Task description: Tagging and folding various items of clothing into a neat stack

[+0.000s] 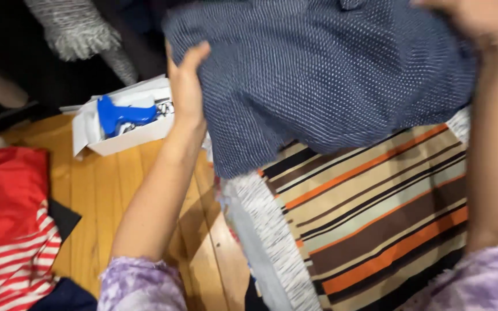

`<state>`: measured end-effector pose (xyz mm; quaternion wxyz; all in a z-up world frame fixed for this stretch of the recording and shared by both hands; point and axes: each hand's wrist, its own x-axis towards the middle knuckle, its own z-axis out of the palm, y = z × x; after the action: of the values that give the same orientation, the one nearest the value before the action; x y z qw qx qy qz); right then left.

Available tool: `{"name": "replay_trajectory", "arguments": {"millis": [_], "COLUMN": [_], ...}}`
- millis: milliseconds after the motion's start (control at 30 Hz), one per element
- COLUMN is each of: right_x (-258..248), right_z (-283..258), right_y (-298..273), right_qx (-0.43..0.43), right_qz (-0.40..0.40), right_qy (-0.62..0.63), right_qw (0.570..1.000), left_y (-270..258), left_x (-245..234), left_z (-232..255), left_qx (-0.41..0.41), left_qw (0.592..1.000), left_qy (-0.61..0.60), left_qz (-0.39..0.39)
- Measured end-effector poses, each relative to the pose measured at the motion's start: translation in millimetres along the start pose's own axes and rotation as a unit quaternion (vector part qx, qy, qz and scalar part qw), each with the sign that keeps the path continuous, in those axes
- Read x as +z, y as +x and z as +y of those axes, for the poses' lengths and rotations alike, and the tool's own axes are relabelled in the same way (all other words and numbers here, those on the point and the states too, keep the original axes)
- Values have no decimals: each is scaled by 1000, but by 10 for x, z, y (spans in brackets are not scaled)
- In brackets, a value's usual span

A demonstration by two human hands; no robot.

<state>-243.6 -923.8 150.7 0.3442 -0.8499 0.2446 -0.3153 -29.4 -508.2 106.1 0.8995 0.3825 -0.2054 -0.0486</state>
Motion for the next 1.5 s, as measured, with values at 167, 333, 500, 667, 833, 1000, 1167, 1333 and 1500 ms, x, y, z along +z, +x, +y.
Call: {"name": "replay_trajectory", "arguments": {"millis": [167, 333, 500, 667, 833, 1000, 1167, 1333, 1500], "right_x": [571, 450, 109, 222, 364, 1035, 1360, 1040, 806], "right_z": [512, 725, 643, 721, 475, -33, -43, 15, -152], "right_y": [-336, -343, -283, -272, -55, 87, 226, 212, 195], "right_qx": [218, 175, 127, 133, -51, 2, 89, 65, 57], "right_qz": [-177, -140, -98, -268, -138, -230, -216, -206, -221], "right_qy": [-15, -37, -62, -381, -338, -216, -211, -21, 164], "right_qw": [960, 974, 985, 875, 929, 949, 949, 976, 960], "left_y": [-428, -461, -583, -475, -2, 239, 330, 325, 411], "left_x": [-576, -347, -267, -290, -95, 368, 596, 332, 121], "left_z": [-916, -568, -315, -71, -15, -266, -650, -1079, -1189], "left_qx": [-230, -305, -344, -429, -349, -320, -255, -135, 8], "left_qw": [966, 937, 914, 772, 717, 674, 643, 838, 882], "left_qy": [114, 165, 215, 423, 567, 622, 670, 468, 330], "left_qz": [24, 39, 21, -200, -205, -239, -269, -245, -337]}}
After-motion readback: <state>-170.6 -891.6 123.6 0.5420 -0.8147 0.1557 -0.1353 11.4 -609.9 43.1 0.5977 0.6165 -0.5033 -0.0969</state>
